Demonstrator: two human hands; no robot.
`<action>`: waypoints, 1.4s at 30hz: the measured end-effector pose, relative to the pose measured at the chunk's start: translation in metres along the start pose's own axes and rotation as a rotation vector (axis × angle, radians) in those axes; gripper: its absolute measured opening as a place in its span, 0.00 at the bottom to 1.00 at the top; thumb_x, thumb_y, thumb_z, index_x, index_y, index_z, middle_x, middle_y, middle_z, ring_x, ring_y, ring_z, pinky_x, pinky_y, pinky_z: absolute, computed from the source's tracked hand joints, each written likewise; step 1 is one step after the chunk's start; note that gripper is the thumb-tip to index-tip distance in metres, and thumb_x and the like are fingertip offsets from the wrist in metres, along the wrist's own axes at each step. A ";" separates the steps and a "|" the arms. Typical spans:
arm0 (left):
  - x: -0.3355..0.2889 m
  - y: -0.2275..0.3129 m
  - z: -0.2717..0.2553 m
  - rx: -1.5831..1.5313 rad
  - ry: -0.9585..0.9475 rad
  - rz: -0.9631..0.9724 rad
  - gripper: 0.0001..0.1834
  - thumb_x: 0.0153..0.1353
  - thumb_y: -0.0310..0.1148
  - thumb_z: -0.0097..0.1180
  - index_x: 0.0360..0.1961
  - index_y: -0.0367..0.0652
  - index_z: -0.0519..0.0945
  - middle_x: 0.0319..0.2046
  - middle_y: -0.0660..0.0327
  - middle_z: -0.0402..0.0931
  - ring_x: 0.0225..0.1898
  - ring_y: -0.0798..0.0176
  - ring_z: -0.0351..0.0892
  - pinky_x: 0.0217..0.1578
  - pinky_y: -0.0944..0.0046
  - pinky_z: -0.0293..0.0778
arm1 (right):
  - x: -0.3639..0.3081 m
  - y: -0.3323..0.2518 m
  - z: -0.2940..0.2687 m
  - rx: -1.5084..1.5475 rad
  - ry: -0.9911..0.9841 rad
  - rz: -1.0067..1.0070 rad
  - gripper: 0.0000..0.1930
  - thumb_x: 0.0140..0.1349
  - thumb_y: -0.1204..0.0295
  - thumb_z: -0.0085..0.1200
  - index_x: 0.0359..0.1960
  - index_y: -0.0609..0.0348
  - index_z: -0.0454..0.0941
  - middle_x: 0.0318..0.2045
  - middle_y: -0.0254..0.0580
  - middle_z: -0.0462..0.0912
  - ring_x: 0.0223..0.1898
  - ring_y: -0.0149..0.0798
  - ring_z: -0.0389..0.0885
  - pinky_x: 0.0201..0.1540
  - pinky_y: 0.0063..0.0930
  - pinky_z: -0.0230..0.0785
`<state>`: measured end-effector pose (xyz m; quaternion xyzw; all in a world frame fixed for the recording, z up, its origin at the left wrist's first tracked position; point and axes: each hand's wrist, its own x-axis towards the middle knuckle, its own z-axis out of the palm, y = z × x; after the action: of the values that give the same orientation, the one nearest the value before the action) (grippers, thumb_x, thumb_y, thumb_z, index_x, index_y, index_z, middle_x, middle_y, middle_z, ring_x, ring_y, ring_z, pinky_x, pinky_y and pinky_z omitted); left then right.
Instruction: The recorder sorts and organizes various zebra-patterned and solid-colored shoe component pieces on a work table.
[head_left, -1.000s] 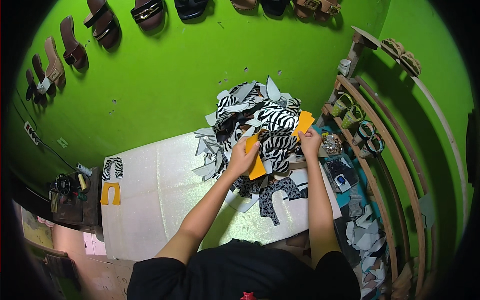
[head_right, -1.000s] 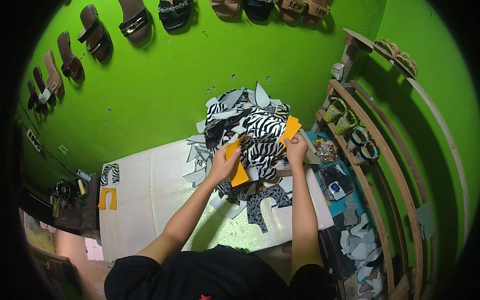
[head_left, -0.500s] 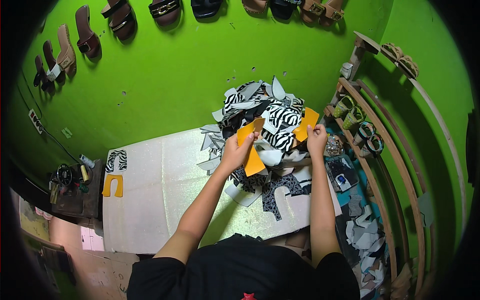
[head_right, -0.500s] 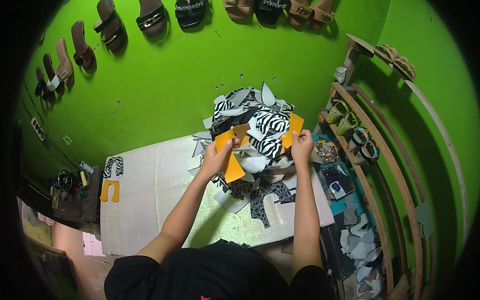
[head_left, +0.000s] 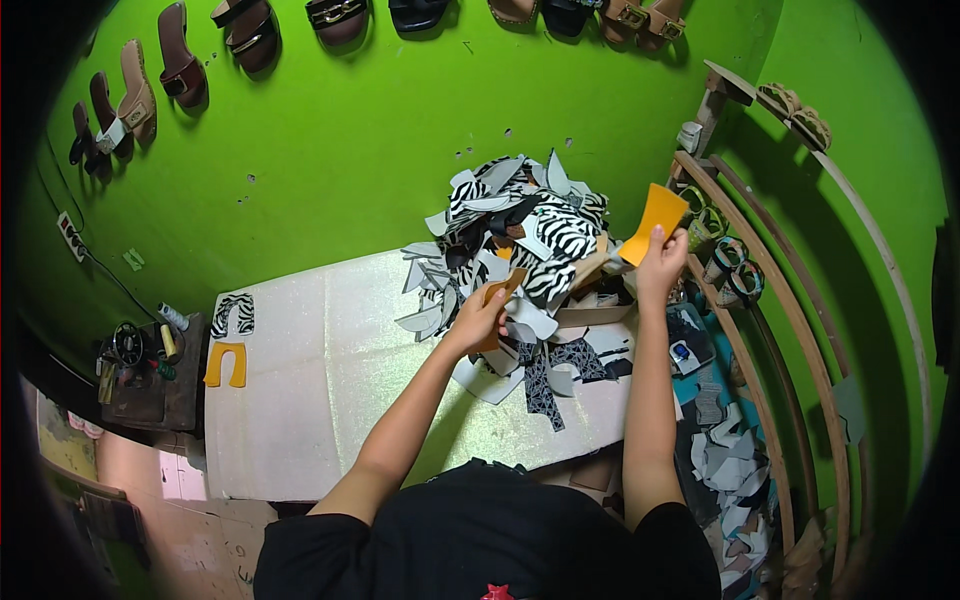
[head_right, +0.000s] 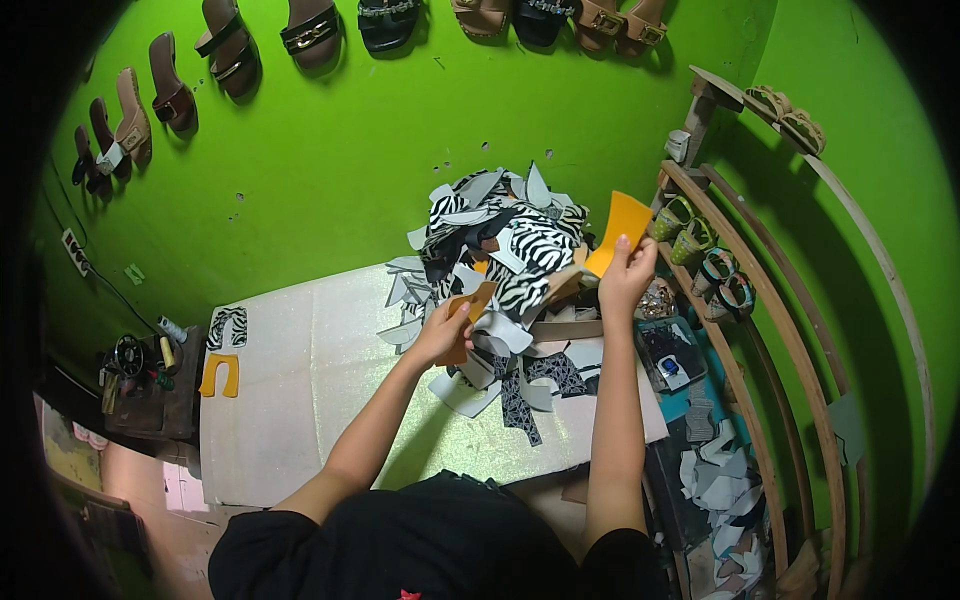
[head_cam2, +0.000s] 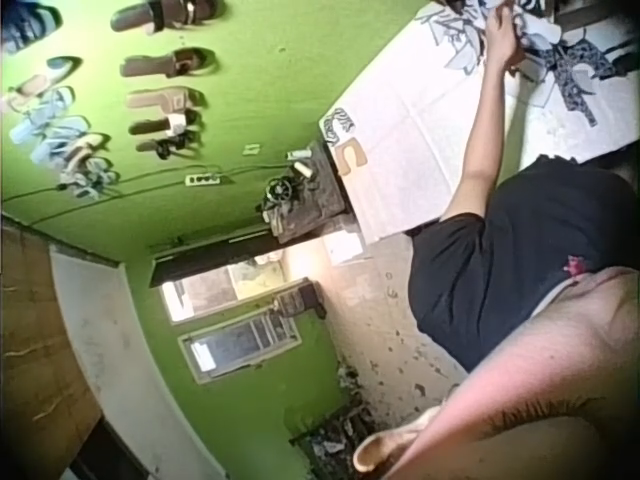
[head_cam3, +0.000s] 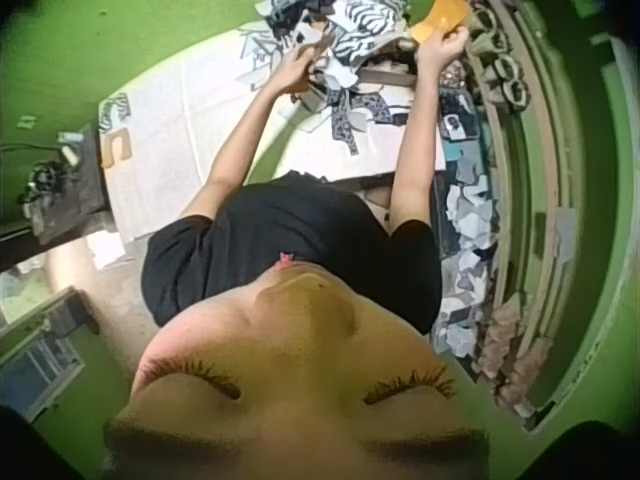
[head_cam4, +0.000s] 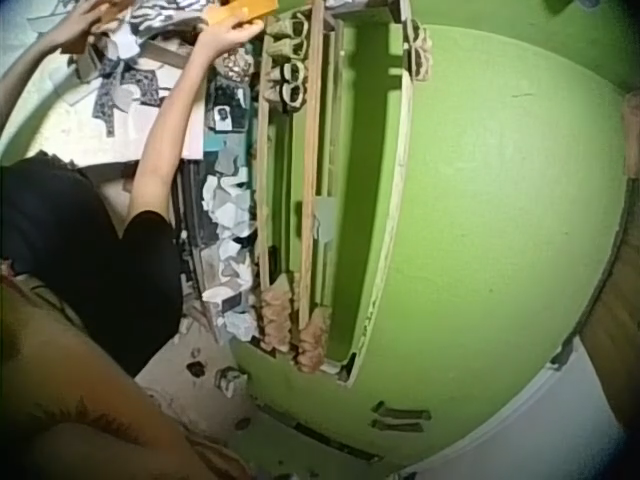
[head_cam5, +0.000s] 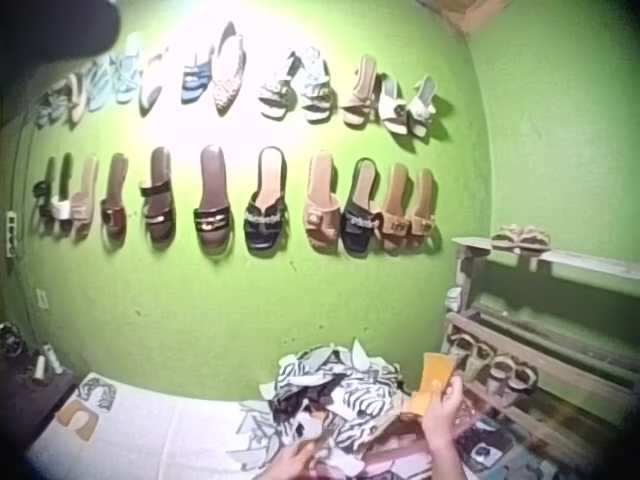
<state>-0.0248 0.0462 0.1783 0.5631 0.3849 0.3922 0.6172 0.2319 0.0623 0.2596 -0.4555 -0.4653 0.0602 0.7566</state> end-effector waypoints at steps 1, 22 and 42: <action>0.000 -0.002 -0.001 -0.001 0.000 0.000 0.16 0.65 0.37 0.34 0.47 0.36 0.65 0.22 0.61 0.70 0.23 0.70 0.73 0.30 0.70 0.70 | 0.002 -0.009 0.001 -0.001 0.000 0.000 0.08 0.61 0.71 0.43 0.29 0.63 0.61 0.21 0.35 0.68 0.21 0.25 0.65 0.24 0.19 0.61; -0.029 -0.005 -0.011 -0.348 0.204 -0.061 0.15 0.62 0.37 0.37 0.41 0.37 0.70 0.19 0.67 0.66 0.19 0.72 0.67 0.24 0.72 0.66 | -0.029 -0.027 0.044 0.309 -0.375 0.146 0.10 0.61 0.75 0.41 0.40 0.66 0.58 0.32 0.53 0.77 0.32 0.35 0.77 0.36 0.23 0.69; -0.073 0.001 0.011 -1.106 -0.687 -0.234 0.26 0.63 0.48 0.30 0.50 0.36 0.65 0.38 0.54 0.71 0.36 0.57 0.73 0.41 0.58 0.69 | -0.121 -0.055 0.016 0.587 -0.572 0.687 0.09 0.60 0.72 0.46 0.38 0.60 0.63 0.25 0.38 0.74 0.24 0.26 0.72 0.28 0.16 0.66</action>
<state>-0.0433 -0.0255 0.1821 0.2106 -0.0336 0.2606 0.9416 0.1335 -0.0214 0.2245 -0.3163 -0.4406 0.5536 0.6319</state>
